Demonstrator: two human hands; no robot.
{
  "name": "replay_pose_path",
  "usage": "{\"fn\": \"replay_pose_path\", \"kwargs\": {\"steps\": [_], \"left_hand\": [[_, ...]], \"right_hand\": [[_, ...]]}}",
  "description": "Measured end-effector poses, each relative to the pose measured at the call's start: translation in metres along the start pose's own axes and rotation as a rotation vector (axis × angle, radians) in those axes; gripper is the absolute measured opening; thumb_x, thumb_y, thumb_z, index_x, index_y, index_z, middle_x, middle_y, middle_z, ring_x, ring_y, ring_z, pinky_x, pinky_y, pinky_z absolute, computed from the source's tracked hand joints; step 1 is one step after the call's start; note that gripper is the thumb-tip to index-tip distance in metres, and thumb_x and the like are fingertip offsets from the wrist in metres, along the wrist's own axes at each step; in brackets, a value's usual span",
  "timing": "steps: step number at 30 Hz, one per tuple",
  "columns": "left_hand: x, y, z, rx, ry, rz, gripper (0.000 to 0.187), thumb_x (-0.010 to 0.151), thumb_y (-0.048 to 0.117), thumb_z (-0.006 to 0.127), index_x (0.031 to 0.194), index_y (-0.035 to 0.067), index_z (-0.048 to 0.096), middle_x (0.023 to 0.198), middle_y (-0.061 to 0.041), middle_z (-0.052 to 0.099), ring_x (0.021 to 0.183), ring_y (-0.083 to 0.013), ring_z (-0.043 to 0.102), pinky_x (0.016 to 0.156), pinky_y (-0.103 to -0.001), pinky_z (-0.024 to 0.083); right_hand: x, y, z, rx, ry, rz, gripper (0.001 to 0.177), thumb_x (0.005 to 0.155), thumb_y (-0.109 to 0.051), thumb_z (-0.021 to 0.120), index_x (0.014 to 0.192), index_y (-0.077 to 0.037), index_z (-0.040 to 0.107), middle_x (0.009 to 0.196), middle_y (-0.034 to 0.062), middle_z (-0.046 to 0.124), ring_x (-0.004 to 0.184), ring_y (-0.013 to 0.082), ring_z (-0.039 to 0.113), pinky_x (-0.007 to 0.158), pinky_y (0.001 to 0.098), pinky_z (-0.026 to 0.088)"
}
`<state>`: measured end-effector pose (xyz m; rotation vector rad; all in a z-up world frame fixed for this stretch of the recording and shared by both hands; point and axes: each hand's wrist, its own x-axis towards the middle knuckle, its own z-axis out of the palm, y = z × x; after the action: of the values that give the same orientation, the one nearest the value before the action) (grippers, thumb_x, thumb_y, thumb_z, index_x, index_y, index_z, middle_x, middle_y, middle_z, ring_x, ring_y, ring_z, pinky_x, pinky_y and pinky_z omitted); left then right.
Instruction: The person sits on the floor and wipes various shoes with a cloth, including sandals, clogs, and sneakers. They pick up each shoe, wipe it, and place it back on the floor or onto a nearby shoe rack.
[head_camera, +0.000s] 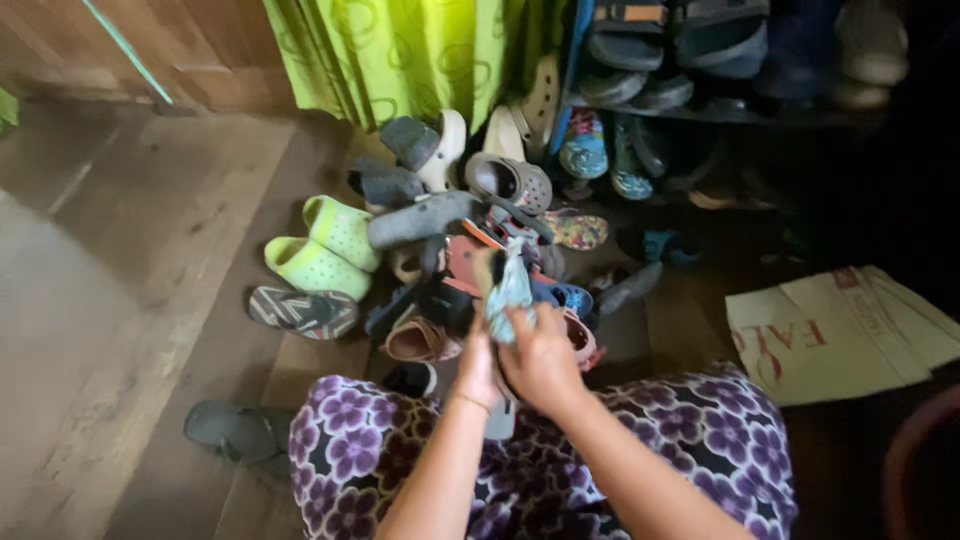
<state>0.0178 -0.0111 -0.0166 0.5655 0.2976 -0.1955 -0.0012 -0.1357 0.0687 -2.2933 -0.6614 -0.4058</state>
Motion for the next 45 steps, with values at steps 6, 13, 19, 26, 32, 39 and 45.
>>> {"fn": "replay_pose_path", "kwargs": {"steps": [6,13,19,26,32,39,45], "left_hand": [[-0.005,0.026,-0.016,0.033,-0.081,0.107,0.066,0.097,0.065,0.051,0.133,0.011,0.063,0.117,-0.009,0.071,0.101,-0.0254,0.067,0.090,-0.043,0.054],[-0.001,-0.009,0.012,0.038,-0.004,0.042,0.065,0.097,0.064,0.047,0.131,0.011,0.063,0.122,-0.006,0.070,0.108,-0.0199,0.068,0.094,-0.038,0.054],[-0.003,-0.018,0.039,0.164,0.009,-0.003,0.053,0.094,0.052,0.057,0.129,0.014,0.066,0.122,-0.004,0.072,0.108,-0.0181,0.068,0.093,-0.037,0.055],[-0.002,0.011,0.067,0.085,0.027,0.065,0.046,0.090,0.039,0.064,0.129,0.014,0.065,0.121,-0.006,0.072,0.105,-0.0230,0.071,0.093,-0.042,0.056],[0.040,0.016,0.085,-0.012,-0.045,0.072,0.047,0.094,0.041,0.062,0.128,0.008,0.064,0.121,-0.010,0.071,0.106,-0.0276,0.070,0.098,-0.046,0.053],[0.068,0.015,0.108,-0.003,-0.034,0.109,0.056,0.093,0.048,0.060,0.128,0.005,0.065,0.126,-0.011,0.071,0.110,-0.0283,0.070,0.099,-0.045,0.052],[0.089,-0.020,0.136,0.099,-0.062,-0.023,0.055,0.090,0.047,0.064,0.128,0.006,0.066,0.123,-0.009,0.072,0.108,-0.0253,0.068,0.097,-0.042,0.053]], "right_hand": [[-0.032,0.010,-0.031,-0.015,-0.307,0.042,0.047,0.077,-0.016,0.076,0.123,-0.013,0.069,0.105,0.0220,0.065,0.089,0.0426,0.069,0.077,0.0492,0.056],[-0.006,0.003,-0.040,0.075,0.030,-0.115,0.042,0.082,-0.015,0.073,0.123,-0.009,0.065,0.107,0.0216,0.062,0.089,0.0428,0.066,0.074,0.0487,0.055],[0.034,0.045,-0.031,-0.196,0.214,0.104,0.041,0.081,-0.008,0.067,0.121,-0.017,0.069,0.105,0.0218,0.061,0.088,0.0425,0.064,0.074,0.0504,0.053],[0.036,0.080,-0.046,0.158,0.316,0.144,0.024,0.085,-0.016,0.069,0.109,-0.013,0.069,0.098,0.0152,0.070,0.090,0.0387,0.065,0.079,0.0453,0.053],[-0.013,0.082,-0.042,0.298,0.126,0.334,0.035,0.085,-0.025,0.069,0.115,-0.007,0.068,0.099,0.0192,0.067,0.090,0.0372,0.067,0.077,0.0425,0.053],[-0.016,0.147,-0.065,0.838,-0.192,0.932,0.061,0.098,-0.053,0.057,0.128,-0.001,0.068,0.125,0.0130,0.075,0.110,0.0171,0.068,0.093,0.0309,0.049],[-0.003,0.167,-0.054,1.165,-0.071,0.947,0.054,0.096,-0.041,0.063,0.123,0.006,0.067,0.108,0.0150,0.075,0.092,0.0236,0.066,0.084,0.0360,0.050]]}}
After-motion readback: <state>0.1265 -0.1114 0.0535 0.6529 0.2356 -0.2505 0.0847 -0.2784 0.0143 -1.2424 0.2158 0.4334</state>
